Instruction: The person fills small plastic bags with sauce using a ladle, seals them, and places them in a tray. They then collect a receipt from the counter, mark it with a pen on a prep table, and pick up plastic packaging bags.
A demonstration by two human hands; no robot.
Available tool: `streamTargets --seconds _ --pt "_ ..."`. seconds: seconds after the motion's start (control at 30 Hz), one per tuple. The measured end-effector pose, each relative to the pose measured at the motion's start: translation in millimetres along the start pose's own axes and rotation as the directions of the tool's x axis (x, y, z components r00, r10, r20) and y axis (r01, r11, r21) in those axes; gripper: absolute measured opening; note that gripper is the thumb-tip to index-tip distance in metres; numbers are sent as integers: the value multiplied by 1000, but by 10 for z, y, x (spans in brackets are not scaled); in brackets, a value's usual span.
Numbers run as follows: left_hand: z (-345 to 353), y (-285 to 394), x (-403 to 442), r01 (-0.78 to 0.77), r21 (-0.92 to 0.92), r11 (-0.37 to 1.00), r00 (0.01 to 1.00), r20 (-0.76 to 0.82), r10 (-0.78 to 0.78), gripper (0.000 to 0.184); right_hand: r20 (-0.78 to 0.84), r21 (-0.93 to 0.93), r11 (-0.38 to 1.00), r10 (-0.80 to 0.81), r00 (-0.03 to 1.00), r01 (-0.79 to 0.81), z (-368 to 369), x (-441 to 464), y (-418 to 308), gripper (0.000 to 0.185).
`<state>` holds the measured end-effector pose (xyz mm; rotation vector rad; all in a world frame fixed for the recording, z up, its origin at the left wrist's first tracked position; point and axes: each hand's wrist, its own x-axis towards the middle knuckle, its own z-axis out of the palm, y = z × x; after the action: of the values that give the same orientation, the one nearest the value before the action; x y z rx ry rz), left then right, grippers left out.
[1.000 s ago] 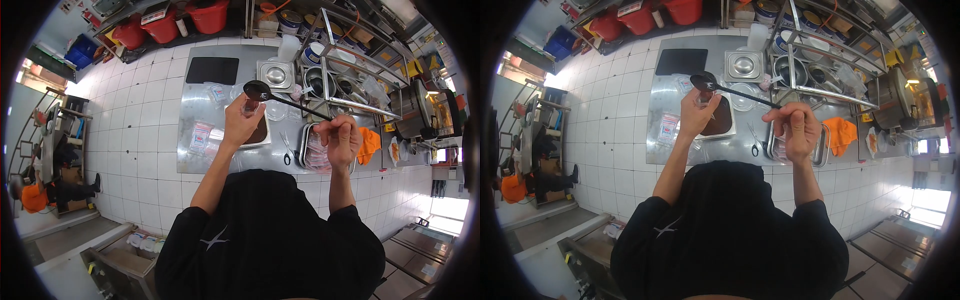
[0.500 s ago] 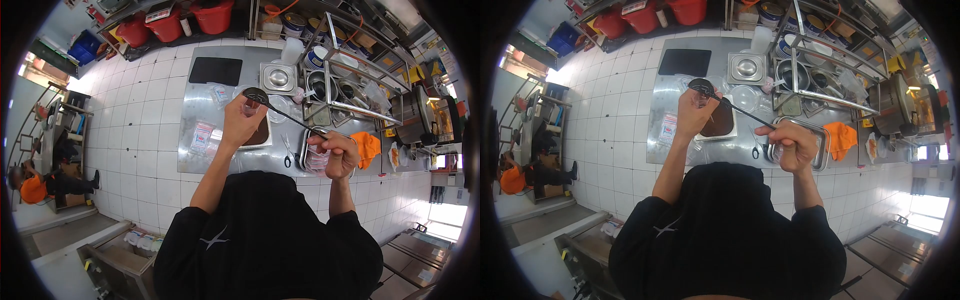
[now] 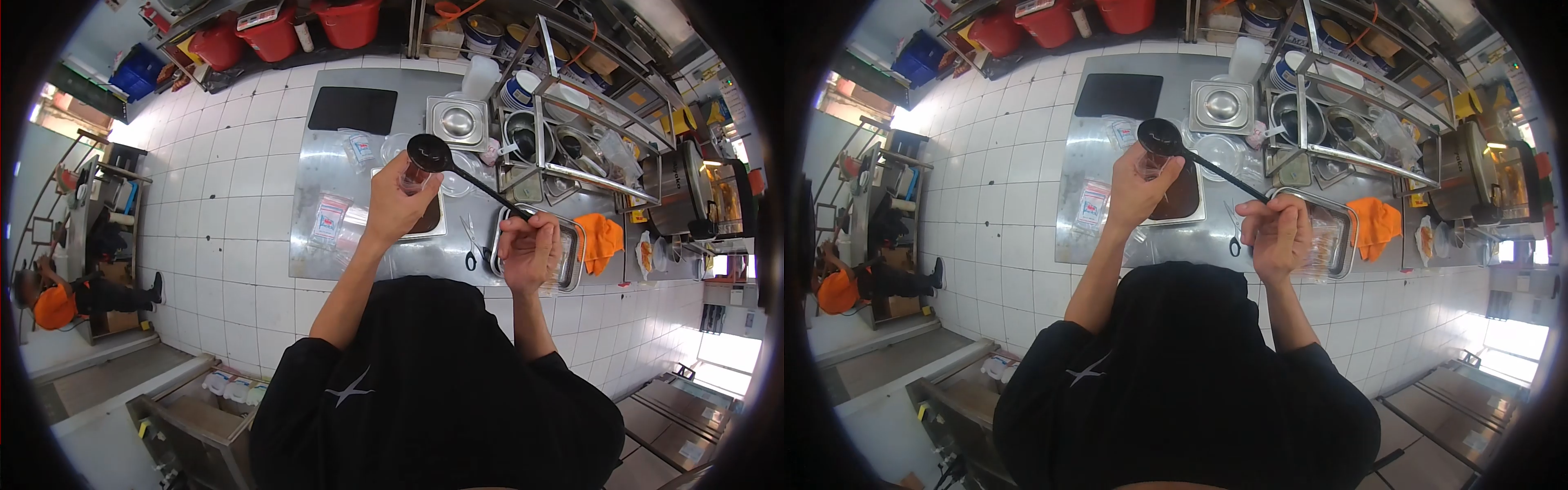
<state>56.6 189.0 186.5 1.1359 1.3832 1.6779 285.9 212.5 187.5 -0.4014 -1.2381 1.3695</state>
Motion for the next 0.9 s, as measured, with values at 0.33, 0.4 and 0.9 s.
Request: streamTargets --seconds 0.33,0.4,0.9 --pt "66 -945 -66 -18 152 988 992 -123 37 19 -143 318 927 256 956 -201 -91 -91 368 34" --pt "55 -972 -90 -15 151 988 991 -126 35 19 -180 367 900 319 931 -237 -103 -115 400 35" --pt "-706 -277 -376 194 -357 914 962 249 -107 62 -55 -829 425 584 810 -363 -454 -141 1050 46"
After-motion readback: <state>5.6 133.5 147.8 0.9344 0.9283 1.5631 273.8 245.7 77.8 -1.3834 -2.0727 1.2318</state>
